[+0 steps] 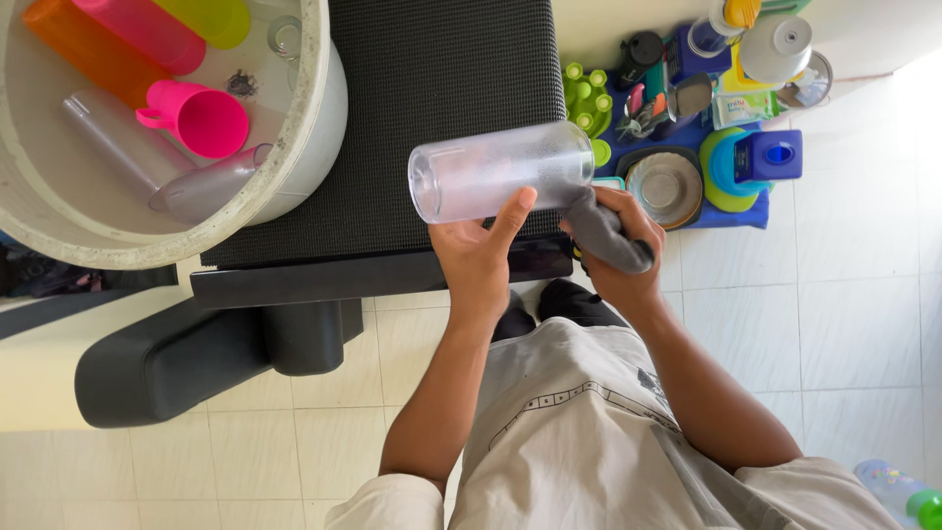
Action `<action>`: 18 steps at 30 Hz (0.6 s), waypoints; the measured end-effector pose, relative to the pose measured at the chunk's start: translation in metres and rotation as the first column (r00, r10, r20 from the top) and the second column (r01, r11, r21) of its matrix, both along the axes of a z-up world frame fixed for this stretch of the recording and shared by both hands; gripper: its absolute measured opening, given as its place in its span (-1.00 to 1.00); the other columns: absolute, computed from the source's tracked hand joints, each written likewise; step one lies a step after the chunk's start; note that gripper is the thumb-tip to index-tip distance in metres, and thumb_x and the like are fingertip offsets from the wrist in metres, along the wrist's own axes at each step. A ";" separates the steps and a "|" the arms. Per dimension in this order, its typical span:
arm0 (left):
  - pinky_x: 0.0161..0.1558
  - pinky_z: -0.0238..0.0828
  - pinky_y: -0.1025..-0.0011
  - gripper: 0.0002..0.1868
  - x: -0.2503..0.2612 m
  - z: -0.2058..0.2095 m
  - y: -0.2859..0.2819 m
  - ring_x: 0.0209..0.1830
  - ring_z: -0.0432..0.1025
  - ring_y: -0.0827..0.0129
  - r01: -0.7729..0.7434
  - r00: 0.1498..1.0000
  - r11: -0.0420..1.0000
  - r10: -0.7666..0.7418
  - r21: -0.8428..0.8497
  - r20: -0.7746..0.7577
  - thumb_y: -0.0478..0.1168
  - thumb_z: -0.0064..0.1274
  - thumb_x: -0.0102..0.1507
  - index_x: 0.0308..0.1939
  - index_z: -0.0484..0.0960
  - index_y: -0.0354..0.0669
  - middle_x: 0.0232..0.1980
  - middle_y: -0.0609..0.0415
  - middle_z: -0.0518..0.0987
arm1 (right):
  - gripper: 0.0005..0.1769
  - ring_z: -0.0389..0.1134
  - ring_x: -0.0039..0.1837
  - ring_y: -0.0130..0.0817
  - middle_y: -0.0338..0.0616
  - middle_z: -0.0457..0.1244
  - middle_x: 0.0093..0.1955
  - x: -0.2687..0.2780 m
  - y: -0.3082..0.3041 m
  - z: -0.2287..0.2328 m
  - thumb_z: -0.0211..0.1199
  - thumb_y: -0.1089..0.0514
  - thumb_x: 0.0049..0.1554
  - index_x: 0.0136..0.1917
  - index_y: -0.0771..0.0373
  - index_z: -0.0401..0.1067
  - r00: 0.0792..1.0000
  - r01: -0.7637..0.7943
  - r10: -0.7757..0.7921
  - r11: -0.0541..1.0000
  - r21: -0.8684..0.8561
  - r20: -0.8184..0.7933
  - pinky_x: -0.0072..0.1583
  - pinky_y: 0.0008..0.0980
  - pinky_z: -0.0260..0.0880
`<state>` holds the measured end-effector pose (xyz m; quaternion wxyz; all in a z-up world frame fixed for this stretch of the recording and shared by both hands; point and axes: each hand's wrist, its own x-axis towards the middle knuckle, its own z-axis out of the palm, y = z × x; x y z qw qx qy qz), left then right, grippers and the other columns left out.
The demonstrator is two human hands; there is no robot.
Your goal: The person wipes a clear plastic tumbler with a grey cloth, rotating it to clean the exterior surface. After finishing, the person places the tumbler on a black mat next to other similar tumblers. The person then picks up another tumbler from a white bucket and repeats the wiping process.
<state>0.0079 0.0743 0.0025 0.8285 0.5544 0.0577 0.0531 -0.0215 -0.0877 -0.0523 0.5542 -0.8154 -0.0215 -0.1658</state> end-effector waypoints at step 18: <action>0.46 0.27 -0.14 -0.11 0.185 -0.062 0.040 0.59 0.22 -0.11 -0.341 0.939 0.728 0.295 0.595 0.178 -0.16 0.40 0.22 0.49 0.16 -0.13 0.53 -0.19 0.28 | -0.61 0.34 0.08 -0.53 -0.26 0.34 0.07 0.079 -0.084 -0.025 0.44 0.15 0.16 0.21 0.25 0.43 0.923 0.019 0.148 0.906 0.423 -0.356 0.12 -0.50 0.35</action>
